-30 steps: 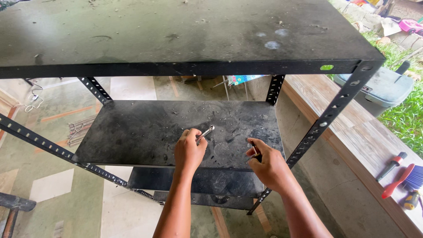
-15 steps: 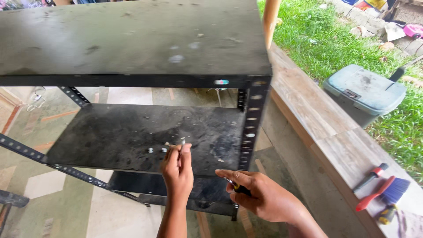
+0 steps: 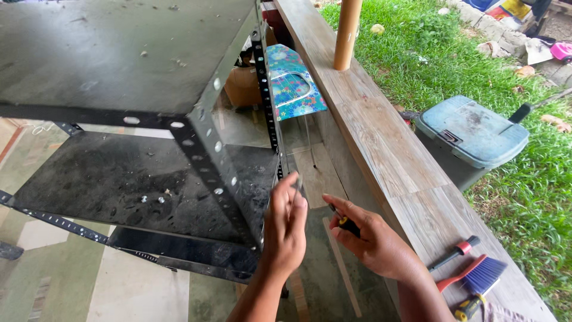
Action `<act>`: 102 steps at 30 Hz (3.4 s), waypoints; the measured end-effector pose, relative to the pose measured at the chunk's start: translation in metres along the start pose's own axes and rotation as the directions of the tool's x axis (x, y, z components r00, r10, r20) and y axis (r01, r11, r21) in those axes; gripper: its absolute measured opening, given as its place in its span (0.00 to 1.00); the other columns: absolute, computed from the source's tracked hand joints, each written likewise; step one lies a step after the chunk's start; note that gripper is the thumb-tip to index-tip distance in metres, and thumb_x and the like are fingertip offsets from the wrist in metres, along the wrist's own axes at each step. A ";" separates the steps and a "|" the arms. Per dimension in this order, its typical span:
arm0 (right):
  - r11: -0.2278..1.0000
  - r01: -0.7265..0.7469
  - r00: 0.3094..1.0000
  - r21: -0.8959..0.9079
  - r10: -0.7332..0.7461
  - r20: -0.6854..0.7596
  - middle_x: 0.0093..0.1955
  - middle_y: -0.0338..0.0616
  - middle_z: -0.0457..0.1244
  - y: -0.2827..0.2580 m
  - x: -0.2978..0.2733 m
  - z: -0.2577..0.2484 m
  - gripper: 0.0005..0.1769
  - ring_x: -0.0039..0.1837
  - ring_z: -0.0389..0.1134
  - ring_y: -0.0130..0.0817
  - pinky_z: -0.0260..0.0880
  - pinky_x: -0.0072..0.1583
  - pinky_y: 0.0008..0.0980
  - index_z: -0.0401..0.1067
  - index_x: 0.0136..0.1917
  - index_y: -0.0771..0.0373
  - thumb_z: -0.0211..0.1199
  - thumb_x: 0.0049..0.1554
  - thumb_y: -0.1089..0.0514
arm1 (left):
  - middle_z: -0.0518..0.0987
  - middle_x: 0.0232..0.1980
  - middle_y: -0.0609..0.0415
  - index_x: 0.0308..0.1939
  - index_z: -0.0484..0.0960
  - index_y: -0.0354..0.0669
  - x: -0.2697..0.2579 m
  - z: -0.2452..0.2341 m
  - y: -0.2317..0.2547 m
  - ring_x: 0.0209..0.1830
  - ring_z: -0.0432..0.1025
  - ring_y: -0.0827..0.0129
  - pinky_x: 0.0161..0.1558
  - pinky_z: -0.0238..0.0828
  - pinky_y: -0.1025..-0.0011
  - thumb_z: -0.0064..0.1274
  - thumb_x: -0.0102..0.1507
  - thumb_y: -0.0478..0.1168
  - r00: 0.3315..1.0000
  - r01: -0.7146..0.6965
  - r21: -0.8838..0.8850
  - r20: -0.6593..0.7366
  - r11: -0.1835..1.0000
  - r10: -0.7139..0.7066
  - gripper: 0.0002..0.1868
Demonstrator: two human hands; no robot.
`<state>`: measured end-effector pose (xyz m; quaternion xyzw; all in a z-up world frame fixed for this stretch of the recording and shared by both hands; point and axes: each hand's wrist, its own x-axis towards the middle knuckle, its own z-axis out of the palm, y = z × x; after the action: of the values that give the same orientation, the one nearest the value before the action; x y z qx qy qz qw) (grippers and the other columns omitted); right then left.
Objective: The person uses a screwdriver and a wrench to tighten bolts on the corners of a black metal shelving unit. They work on multiple corners, securing the shelves to the frame.
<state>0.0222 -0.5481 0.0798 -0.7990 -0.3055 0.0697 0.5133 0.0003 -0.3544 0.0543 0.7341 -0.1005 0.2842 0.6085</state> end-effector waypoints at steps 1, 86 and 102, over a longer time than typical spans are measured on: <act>1.000 -0.024 1.000 0.002 0.024 -0.010 0.47 0.41 0.69 0.004 0.004 -0.007 0.34 0.48 0.69 0.30 0.69 0.53 0.30 0.60 0.76 0.58 0.62 0.57 0.62 | 0.72 0.36 0.56 0.68 0.65 0.36 0.011 0.008 -0.007 0.33 0.66 0.76 0.36 0.64 0.74 0.39 0.74 0.38 1.000 0.012 -0.027 -0.015 1.000 -0.013 0.19; 0.244 0.621 -0.297 0.745 -0.807 0.511 0.45 0.41 0.71 -0.005 0.629 -0.112 0.21 0.43 0.69 0.25 0.68 0.44 0.27 0.74 0.66 0.63 0.63 0.59 0.62 | 0.84 0.53 0.49 0.61 0.81 0.31 0.273 -0.014 -0.187 0.51 0.78 0.70 0.55 0.74 0.71 0.51 0.73 0.31 0.607 -0.243 0.198 -0.732 0.950 0.308 0.14; 0.543 0.754 -0.105 0.370 -0.457 0.883 0.30 0.37 0.69 -0.045 0.618 -0.114 0.14 0.27 0.64 0.25 0.66 0.31 0.28 0.78 0.51 0.57 0.60 0.59 0.49 | 0.84 0.50 0.54 0.58 0.82 0.31 0.270 -0.018 -0.196 0.46 0.76 0.76 0.48 0.73 0.76 0.55 0.71 0.32 0.638 -0.133 0.168 -0.740 0.977 0.214 0.13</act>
<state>0.5484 -0.2781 0.2963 -0.4086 -0.8771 0.2362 0.0894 0.3128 -0.2363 0.0376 0.5657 0.1046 0.6244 0.5284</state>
